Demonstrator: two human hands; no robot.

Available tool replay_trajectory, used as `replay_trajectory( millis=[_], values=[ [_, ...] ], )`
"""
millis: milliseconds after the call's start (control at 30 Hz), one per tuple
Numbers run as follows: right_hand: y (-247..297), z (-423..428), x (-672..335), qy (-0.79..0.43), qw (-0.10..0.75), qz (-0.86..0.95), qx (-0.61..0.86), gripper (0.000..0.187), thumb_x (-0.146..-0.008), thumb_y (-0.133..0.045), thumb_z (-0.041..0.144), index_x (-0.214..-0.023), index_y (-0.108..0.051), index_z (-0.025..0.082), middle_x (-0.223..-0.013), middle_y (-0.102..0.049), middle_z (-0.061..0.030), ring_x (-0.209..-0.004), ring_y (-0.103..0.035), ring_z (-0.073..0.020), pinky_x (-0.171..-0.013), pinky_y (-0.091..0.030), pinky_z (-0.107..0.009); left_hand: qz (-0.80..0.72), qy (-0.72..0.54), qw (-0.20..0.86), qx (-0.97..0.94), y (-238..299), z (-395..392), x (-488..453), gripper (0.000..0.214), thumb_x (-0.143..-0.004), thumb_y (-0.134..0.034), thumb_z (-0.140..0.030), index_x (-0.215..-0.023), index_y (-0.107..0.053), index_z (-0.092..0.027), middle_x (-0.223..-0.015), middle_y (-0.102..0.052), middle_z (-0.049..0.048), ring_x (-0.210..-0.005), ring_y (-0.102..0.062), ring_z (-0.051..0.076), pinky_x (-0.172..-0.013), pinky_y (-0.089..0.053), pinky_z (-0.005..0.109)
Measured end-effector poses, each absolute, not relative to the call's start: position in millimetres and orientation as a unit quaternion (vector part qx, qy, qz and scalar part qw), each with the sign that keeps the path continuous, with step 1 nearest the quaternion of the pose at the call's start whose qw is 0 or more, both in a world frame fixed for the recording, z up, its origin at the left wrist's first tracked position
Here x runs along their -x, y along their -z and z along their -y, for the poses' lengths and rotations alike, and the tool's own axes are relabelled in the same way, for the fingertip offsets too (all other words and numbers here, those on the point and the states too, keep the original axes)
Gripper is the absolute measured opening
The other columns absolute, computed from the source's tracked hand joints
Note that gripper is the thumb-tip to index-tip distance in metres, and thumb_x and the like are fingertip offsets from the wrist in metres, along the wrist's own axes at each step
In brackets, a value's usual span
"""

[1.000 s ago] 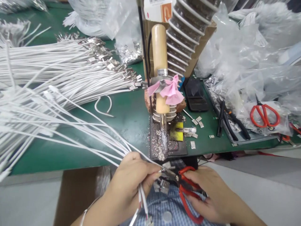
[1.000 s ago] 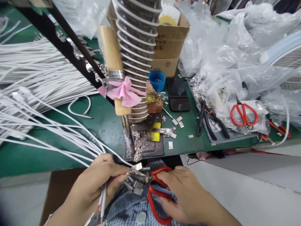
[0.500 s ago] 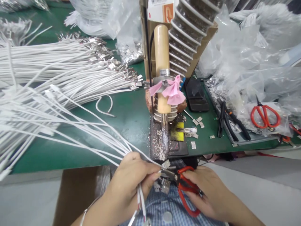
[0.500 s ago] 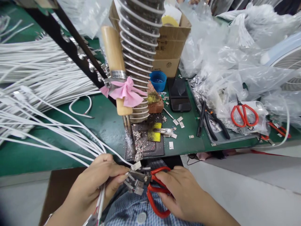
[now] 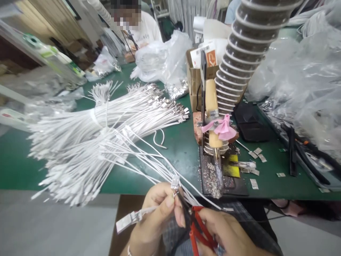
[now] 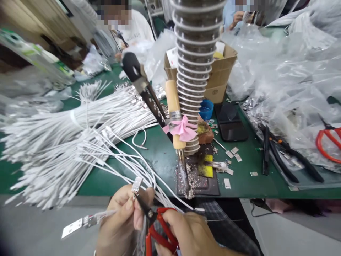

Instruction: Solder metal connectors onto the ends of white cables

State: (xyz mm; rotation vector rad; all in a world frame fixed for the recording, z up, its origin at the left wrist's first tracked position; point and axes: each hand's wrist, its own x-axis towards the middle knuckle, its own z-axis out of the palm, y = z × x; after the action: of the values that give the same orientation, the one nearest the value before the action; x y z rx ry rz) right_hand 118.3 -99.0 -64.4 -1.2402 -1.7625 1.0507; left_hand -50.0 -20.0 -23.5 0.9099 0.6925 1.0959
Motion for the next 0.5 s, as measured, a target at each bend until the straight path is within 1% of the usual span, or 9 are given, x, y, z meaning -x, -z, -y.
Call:
replay_trajectory(
  millis=[67, 133, 200, 267, 300, 367, 433, 500],
  values=[
    [69, 92, -109, -0.452, 0.376, 0.670, 0.454, 0.031, -0.090, -0.055, 0.026, -0.120, -0.058, 0.019, -0.081, -0.075, -0.0065, -0.063, -0.068, -0.0171, -0.060, -0.054, -0.024, -0.320, -0.525, 0.688, -0.385, 25, 19, 49, 0.025, -0.089, -0.071, -0.032, -0.070, -0.066, -0.017, -0.047, -0.065, 0.0000, -0.047, -0.051, 0.010, -0.054, -0.042, 0.020],
    [74, 87, -100, -0.484, 0.387, 0.655, 0.432, 0.033, -0.090, -0.051, 0.026, -0.121, -0.057, 0.018, -0.075, -0.073, -0.0055, -0.057, -0.063, -0.0147, -0.052, -0.049, -0.021, -0.325, -0.545, 0.678, -0.371, 28, 19, 49, 0.026, -0.089, -0.072, -0.032, -0.068, -0.065, -0.018, -0.048, -0.066, -0.0022, -0.046, -0.050, 0.008, -0.061, -0.046, 0.020],
    [78, 85, -92, -0.490, 0.406, 0.639, 0.432, 0.033, -0.089, -0.050, 0.032, -0.118, -0.057, 0.017, -0.065, -0.069, -0.0032, -0.050, -0.057, -0.0133, -0.045, -0.043, -0.020, -0.329, -0.556, 0.673, -0.361, 32, 19, 48, 0.026, -0.090, -0.072, -0.032, -0.068, -0.064, -0.019, -0.049, -0.067, -0.0043, -0.046, -0.051, 0.006, -0.067, -0.048, 0.019],
    [78, 84, -87, -0.490, 0.424, 0.623, 0.438, 0.033, -0.089, -0.049, 0.039, -0.112, -0.058, 0.017, -0.059, -0.065, -0.0015, -0.047, -0.053, -0.0126, -0.042, -0.040, -0.019, -0.334, -0.560, 0.667, -0.360, 35, 21, 46, 0.022, -0.090, -0.072, -0.034, -0.073, -0.067, -0.020, -0.049, -0.066, -0.0061, -0.045, -0.052, 0.006, -0.071, -0.049, 0.019],
    [76, 84, -85, -0.495, 0.428, 0.615, 0.440, 0.034, -0.090, -0.049, 0.041, -0.112, -0.058, 0.017, -0.059, -0.065, -0.0016, -0.047, -0.052, -0.0124, -0.042, -0.040, -0.019, -0.338, -0.560, 0.665, -0.360, 36, 21, 45, 0.019, -0.089, -0.073, -0.034, -0.076, -0.069, -0.021, -0.048, -0.065, -0.0065, -0.045, -0.052, 0.006, -0.072, -0.050, 0.019],
    [72, 86, -84, -0.510, 0.420, 0.608, 0.440, 0.035, -0.092, -0.050, 0.040, -0.117, -0.057, 0.017, -0.065, -0.069, -0.0033, -0.050, -0.056, -0.0127, -0.045, -0.043, -0.019, -0.348, -0.557, 0.660, -0.365, 37, 23, 43, 0.017, -0.087, -0.075, -0.036, -0.078, -0.071, -0.021, -0.046, -0.063, -0.0063, -0.045, -0.053, 0.007, -0.073, -0.051, 0.022],
    [67, 92, -87, -0.502, 0.406, 0.615, 0.453, 0.035, -0.093, -0.055, 0.036, -0.122, -0.058, 0.018, -0.073, -0.072, -0.0058, -0.058, -0.063, -0.0149, -0.053, -0.050, -0.020, -0.356, -0.556, 0.655, -0.368, 36, 24, 43, 0.020, -0.086, -0.076, -0.036, -0.076, -0.070, -0.020, -0.045, -0.061, -0.0056, -0.047, -0.055, 0.009, -0.076, -0.051, 0.024],
    [63, 100, -96, -0.465, 0.406, 0.627, 0.474, 0.032, -0.090, -0.061, 0.034, -0.119, -0.062, 0.021, -0.075, -0.073, -0.0066, -0.065, -0.068, -0.0182, -0.062, -0.056, -0.024, -0.367, -0.538, 0.646, -0.398, 35, 26, 45, 0.021, -0.090, -0.072, -0.036, -0.077, -0.070, -0.019, -0.047, -0.061, -0.0047, -0.048, -0.056, 0.010, -0.074, -0.051, 0.025]
  ],
)
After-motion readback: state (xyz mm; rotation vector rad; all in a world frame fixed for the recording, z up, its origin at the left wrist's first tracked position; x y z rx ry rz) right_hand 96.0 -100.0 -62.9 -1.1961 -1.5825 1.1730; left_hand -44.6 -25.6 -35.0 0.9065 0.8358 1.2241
